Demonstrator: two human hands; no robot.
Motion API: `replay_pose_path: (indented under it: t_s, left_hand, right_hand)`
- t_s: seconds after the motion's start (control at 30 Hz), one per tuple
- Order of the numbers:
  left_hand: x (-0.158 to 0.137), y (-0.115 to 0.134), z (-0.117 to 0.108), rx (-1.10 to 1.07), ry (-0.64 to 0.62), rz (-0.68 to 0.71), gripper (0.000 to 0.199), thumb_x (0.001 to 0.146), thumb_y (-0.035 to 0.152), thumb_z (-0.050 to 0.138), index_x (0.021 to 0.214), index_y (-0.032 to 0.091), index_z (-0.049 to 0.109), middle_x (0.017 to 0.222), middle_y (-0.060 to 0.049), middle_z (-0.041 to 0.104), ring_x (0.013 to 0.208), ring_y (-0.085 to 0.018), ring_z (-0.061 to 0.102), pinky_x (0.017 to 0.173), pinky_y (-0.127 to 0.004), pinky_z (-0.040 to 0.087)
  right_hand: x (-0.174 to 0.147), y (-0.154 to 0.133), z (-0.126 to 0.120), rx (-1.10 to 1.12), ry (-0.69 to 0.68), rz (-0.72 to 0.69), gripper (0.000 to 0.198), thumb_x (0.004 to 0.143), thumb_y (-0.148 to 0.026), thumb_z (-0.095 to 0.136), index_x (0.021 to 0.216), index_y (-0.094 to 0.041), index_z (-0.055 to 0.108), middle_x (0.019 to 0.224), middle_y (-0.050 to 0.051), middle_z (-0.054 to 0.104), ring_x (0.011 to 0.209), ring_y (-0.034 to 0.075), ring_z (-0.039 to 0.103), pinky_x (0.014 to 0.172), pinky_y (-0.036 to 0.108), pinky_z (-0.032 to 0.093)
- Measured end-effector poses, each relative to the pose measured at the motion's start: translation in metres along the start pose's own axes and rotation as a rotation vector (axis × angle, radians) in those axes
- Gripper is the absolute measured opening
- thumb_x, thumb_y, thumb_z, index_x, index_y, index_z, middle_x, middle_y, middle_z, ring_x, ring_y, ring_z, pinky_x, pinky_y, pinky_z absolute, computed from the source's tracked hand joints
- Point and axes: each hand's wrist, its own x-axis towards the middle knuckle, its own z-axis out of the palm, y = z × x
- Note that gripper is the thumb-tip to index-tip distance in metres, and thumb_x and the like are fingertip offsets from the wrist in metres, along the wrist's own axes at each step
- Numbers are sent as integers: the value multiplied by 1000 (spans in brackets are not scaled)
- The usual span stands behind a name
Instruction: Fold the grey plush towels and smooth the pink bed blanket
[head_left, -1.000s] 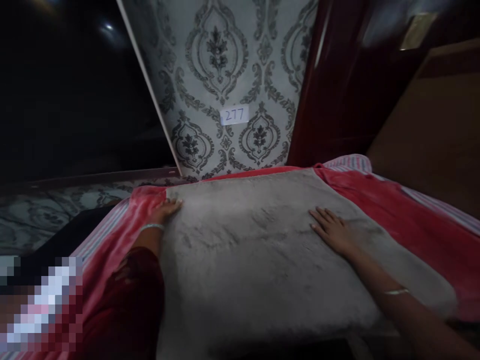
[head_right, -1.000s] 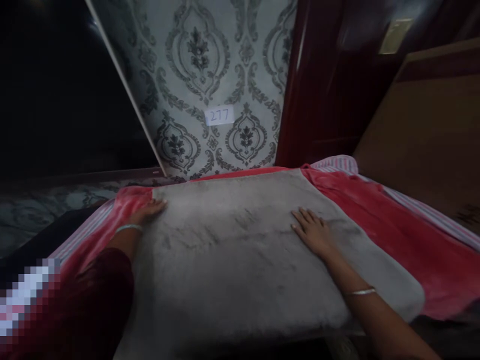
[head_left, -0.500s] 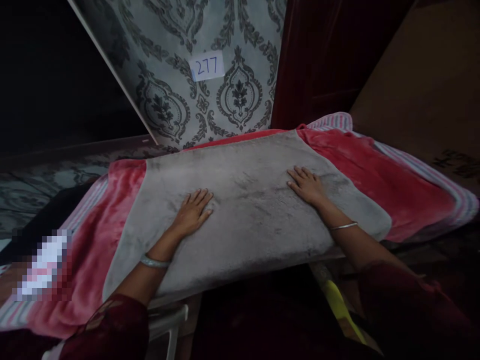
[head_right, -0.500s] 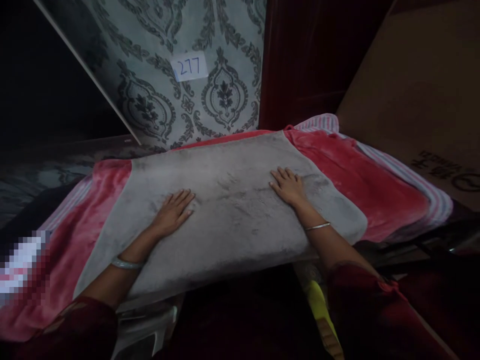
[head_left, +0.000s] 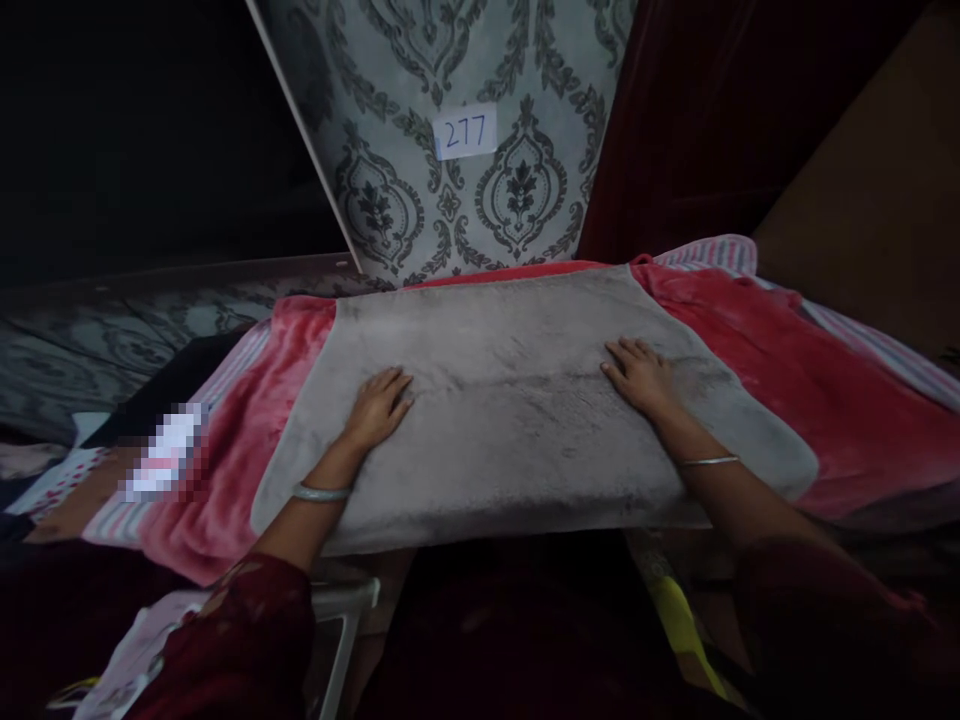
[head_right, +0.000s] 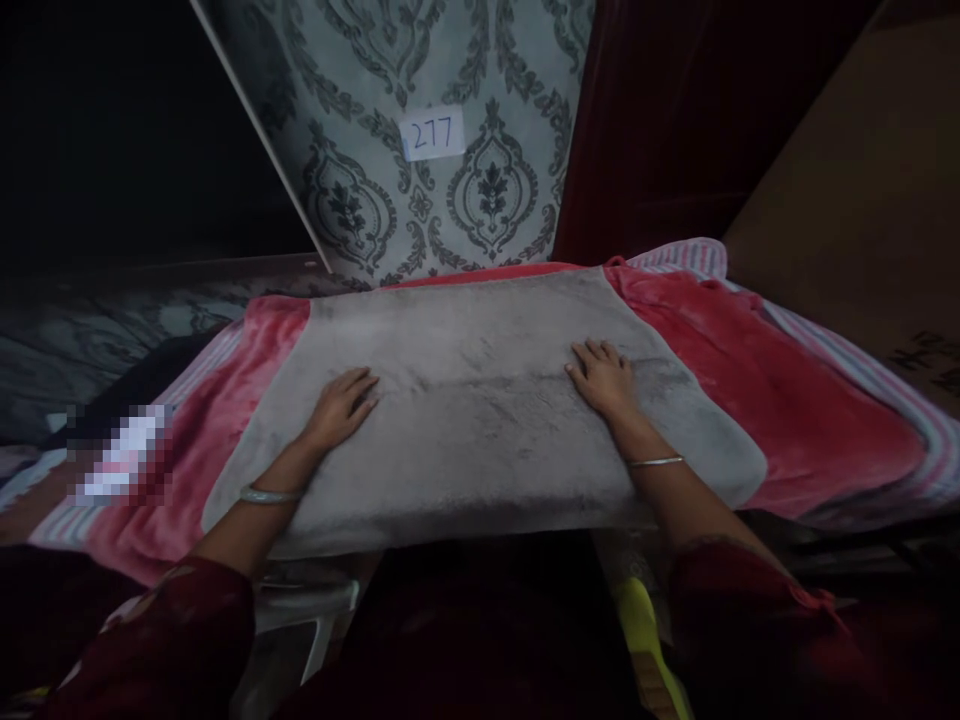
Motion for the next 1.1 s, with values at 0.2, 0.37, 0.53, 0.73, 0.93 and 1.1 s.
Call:
replay_pose_path:
  t_s: [0.2, 0.37, 0.53, 0.73, 0.93, 1.1]
  left_hand:
    - [21, 8, -2, -184, 140, 125, 28, 94, 35, 51, 107, 20, 71, 115, -12, 69, 115, -26, 59, 106, -43, 46]
    - [50, 36, 1, -285, 83, 237, 17, 88, 33, 61, 96, 20, 68, 100, -8, 67, 100, -24, 60, 96, -40, 47]
    - [49, 50, 16, -267, 133, 250, 21, 90, 39, 61, 99, 20, 66, 104, -10, 64, 105, -27, 56, 93, -42, 45]
    - [40, 52, 18, -319, 75, 298, 21, 94, 39, 61, 98, 19, 65, 108, -11, 64, 104, -26, 54, 93, -42, 41]
    - [37, 56, 20, -310, 28, 275, 9, 95, 24, 59, 90, 20, 66, 104, -11, 64, 108, -27, 54, 90, -43, 41]
    - [33, 57, 18, -323, 52, 283, 14, 91, 32, 69, 96, 19, 66, 109, -11, 63, 109, -28, 55, 88, -43, 41]
  right_hand:
    - [16, -43, -12, 253, 23, -225, 34, 91, -32, 49, 110, -19, 74, 115, 14, 72, 110, 31, 63, 99, 47, 50]
    - [29, -120, -1, 456, -50, -373, 21, 88, -30, 52, 90, -20, 70, 89, 9, 69, 84, 24, 62, 78, 37, 51]
    - [17, -145, 23, 495, -140, -459, 18, 89, -37, 56, 87, -22, 65, 87, 7, 68, 85, 24, 61, 81, 38, 50]
    - [4, -131, 29, 488, -208, -536, 35, 88, -55, 58, 97, -22, 67, 94, 10, 69, 89, 29, 64, 83, 43, 52]
    - [7, -130, 39, 426, -298, -522, 44, 93, -63, 40, 81, -29, 65, 85, 10, 69, 84, 31, 65, 79, 47, 54]
    - [4, -133, 36, 424, -288, -504, 53, 92, -72, 34, 80, -30, 64, 86, 11, 70, 84, 32, 66, 78, 48, 55]
